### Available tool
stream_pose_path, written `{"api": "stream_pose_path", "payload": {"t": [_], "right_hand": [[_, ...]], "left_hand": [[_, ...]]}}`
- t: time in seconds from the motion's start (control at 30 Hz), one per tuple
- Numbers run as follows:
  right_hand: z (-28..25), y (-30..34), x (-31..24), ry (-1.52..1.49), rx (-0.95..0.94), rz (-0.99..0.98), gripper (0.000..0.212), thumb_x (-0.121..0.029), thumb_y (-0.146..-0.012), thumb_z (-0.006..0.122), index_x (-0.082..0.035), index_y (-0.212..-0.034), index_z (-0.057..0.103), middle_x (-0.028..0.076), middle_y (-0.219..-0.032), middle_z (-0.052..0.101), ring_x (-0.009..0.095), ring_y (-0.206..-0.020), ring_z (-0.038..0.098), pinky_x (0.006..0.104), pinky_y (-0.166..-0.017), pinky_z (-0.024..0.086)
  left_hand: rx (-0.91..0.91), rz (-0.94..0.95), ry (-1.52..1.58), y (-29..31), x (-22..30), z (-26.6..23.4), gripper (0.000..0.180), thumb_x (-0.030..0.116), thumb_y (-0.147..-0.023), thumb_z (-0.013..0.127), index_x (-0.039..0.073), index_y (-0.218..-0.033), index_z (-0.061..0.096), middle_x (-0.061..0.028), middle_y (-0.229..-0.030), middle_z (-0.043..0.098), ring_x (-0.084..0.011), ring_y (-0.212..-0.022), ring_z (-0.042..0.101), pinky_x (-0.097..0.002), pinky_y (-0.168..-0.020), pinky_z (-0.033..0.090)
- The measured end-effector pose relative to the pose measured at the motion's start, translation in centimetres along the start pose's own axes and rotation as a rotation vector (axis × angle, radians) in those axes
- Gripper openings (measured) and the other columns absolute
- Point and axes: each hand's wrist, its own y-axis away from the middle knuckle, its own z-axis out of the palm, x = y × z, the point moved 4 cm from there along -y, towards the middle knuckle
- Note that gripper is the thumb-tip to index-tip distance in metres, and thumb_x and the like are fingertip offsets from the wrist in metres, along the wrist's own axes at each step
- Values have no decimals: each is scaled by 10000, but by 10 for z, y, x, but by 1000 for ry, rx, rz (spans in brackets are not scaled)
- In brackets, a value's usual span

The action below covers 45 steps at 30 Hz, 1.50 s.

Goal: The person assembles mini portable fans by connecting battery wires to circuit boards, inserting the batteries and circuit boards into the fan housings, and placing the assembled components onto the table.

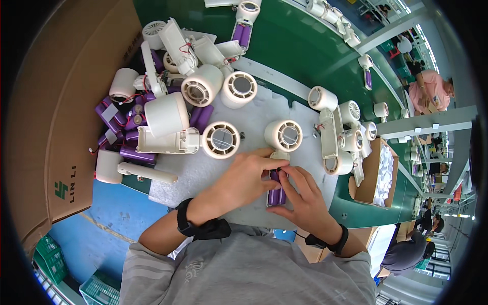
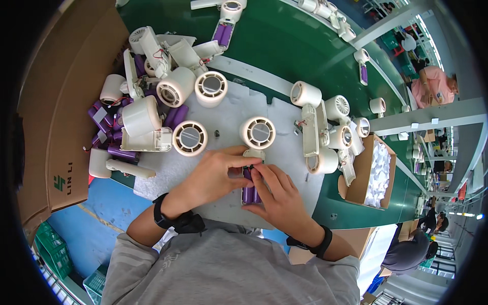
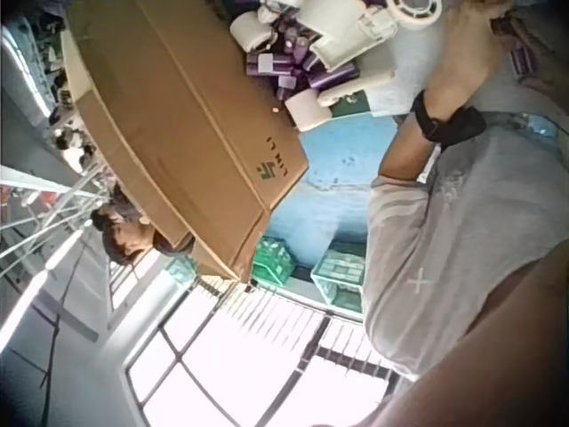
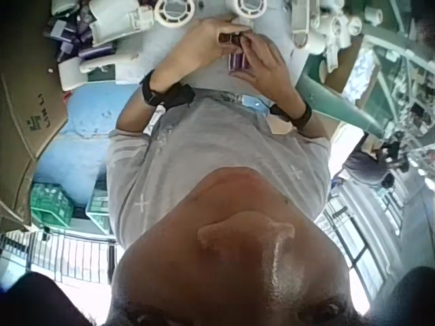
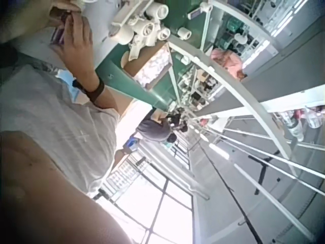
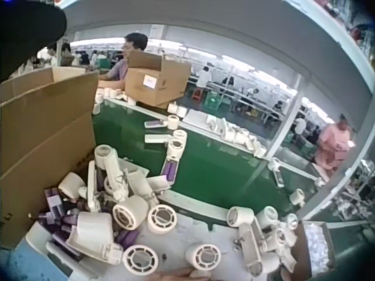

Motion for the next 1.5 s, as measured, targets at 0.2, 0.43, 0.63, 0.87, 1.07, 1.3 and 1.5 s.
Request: {"api": "stream_pose_path", "payload": {"t": [0.2, 0.43, 0.63, 0.87, 1.07, 1.3, 1.5], "right_hand": [[-1, -10, 3, -21, 18, 38, 775, -191, -620, 834, 75, -1270, 506, 211, -1327, 455, 389, -1169, 495, 443, -950, 462], [-43, -79, 18, 219, 329, 245, 650, -28, -758, 702, 52, -1343, 431, 259, -1343, 454, 434, -1182, 498, 446, -975, 446], [-104, -97, -5, -330, -328, 264, 519, -35, -786, 700, -3, -1280, 544, 172, -1236, 582, 293, -1023, 622, 341, -851, 501], [-107, -306, 85, 211, -126, 20, 458, -186, -829, 698, -3, -1232, 579, 161, -1107, 657, 242, -924, 650, 348, -816, 507], [-33, -435, 181, 503, 20, -218, 620, -132, -753, 682, -42, -1335, 489, 190, -1248, 592, 360, -1166, 558, 426, -974, 450], [-16, -452, 166, 625, -56, -125, 575, -118, -710, 691, -93, -1264, 541, 187, -1149, 622, 362, -1054, 599, 428, -916, 478], [-155, -362, 116, 231, 566, -203, 382, -161, -757, 777, -46, -1077, 603, 80, -977, 663, 184, -851, 607, 304, -791, 485]], "left_hand": [[-66, 41, -22, 1, 4, 1, 651, 29, -741, 758, 114, -1340, 520, -233, -1360, 482, -374, -1135, 575, -383, -903, 504], [40, 26, 2, 4, 8, -1, 833, 138, -816, 731, 155, -1490, 240, -319, -1462, 280, -479, -1354, 297, -454, -1095, 330], [47, 141, -78, 8, 5, 4, 738, 148, -822, 717, 123, -1450, 331, -295, -1430, 335, -459, -1306, 359, -458, -1063, 367], [64, 185, -141, 12, 0, 2, 540, 181, -824, 711, 90, -1321, 520, -238, -1371, 422, -403, -1277, 409, -444, -1047, 391], [29, 188, -127, 8, -1, 9, 476, 180, -806, 718, 66, -1244, 569, -212, -1302, 467, -358, -1254, 429, -420, -1014, 424], [9, 155, -158, 11, -5, 10, 471, 183, -797, 725, 73, -1231, 580, -183, -1295, 473, -325, -1267, 418, -398, -1004, 436], [3, 235, -157, 5, 3, 9, 498, 196, -813, 719, 58, -1262, 553, -194, -1286, 476, -335, -1276, 410, -404, -983, 449]]}}
